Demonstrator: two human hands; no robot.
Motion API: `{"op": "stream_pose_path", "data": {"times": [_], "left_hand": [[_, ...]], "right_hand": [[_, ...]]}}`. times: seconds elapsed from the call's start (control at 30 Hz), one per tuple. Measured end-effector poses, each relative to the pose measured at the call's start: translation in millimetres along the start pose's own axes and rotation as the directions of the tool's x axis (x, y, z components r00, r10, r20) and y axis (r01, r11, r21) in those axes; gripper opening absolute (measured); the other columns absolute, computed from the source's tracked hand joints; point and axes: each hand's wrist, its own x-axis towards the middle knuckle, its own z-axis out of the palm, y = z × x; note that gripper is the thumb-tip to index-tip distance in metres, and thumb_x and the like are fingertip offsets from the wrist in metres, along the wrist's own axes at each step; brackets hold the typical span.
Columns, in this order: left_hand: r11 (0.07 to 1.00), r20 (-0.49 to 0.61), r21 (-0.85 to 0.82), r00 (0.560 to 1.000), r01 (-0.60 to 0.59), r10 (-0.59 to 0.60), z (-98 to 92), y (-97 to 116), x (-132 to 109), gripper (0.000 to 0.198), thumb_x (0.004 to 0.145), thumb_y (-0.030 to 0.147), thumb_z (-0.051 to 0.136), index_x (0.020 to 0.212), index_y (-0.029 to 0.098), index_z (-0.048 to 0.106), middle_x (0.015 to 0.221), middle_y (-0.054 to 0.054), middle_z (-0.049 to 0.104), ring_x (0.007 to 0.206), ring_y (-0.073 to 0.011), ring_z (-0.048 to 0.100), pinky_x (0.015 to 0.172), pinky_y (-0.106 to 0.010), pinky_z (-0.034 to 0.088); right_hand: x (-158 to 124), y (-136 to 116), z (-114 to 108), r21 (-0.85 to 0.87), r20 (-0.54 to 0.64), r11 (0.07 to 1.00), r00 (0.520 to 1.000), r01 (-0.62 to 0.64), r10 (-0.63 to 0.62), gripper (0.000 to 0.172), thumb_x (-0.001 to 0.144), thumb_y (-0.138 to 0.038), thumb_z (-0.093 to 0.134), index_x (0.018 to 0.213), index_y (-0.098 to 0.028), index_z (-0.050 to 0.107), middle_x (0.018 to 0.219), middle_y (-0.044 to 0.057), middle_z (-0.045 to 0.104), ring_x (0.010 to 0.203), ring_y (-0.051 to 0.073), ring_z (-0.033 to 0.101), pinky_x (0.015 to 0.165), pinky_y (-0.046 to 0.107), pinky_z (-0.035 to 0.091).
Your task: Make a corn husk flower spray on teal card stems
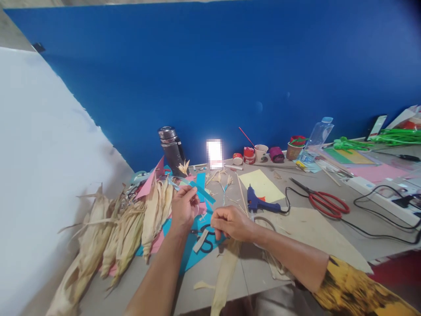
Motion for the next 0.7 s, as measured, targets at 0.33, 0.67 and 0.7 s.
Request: {"op": "stream_pose_path", "data": {"times": [0.33, 0.67, 0.7], "left_hand": [[1.000, -0.005, -0.004, 1.000, 0.015, -0.015, -0.3, -1, -1, 0.032, 0.053, 0.022, 0.083, 0.067, 0.017, 0.054, 0.048, 0.006, 0.051, 0.046, -0.0071, 0.047, 0.047, -0.020, 0.035], [0.994, 0.097, 0.059, 0.990, 0.095, -0.101, 4.5, -2, -9, 0.027, 0.056, 0.022, 0.081, 0.066, 0.016, 0.057, 0.051, 0.007, 0.049, 0.048, -0.0063, 0.048, 0.049, -0.019, 0.037], [0.991, 0.118, 0.063, 0.986, 0.114, -0.121, 5.5, -2, -11, 0.027, 0.056, 0.022, 0.082, 0.066, 0.016, 0.057, 0.050, 0.007, 0.048, 0.048, -0.0064, 0.048, 0.049, -0.019, 0.038]], "right_hand": [[5, 5, -2, -0.051, -0.143, 0.995, 0.985, 0.087, -0.094, 0.034, 0.096, -0.031, 0.039, 0.066, -0.019, 0.050, 0.052, -0.004, 0.056, 0.049, 0.009, 0.042, 0.054, 0.020, 0.037], [17, 10, -29, 0.044, -0.521, 0.997, 0.853, 0.058, -0.026, 0.026, 0.077, -0.038, 0.066, 0.066, -0.015, 0.060, 0.056, 0.000, 0.063, 0.044, 0.007, 0.038, 0.042, 0.021, 0.028], [19, 13, -31, 0.050, -0.532, 0.996, 0.846, 0.068, -0.031, 0.026, 0.078, -0.038, 0.064, 0.067, -0.015, 0.061, 0.057, 0.001, 0.064, 0.044, 0.007, 0.039, 0.042, 0.021, 0.029]]}}
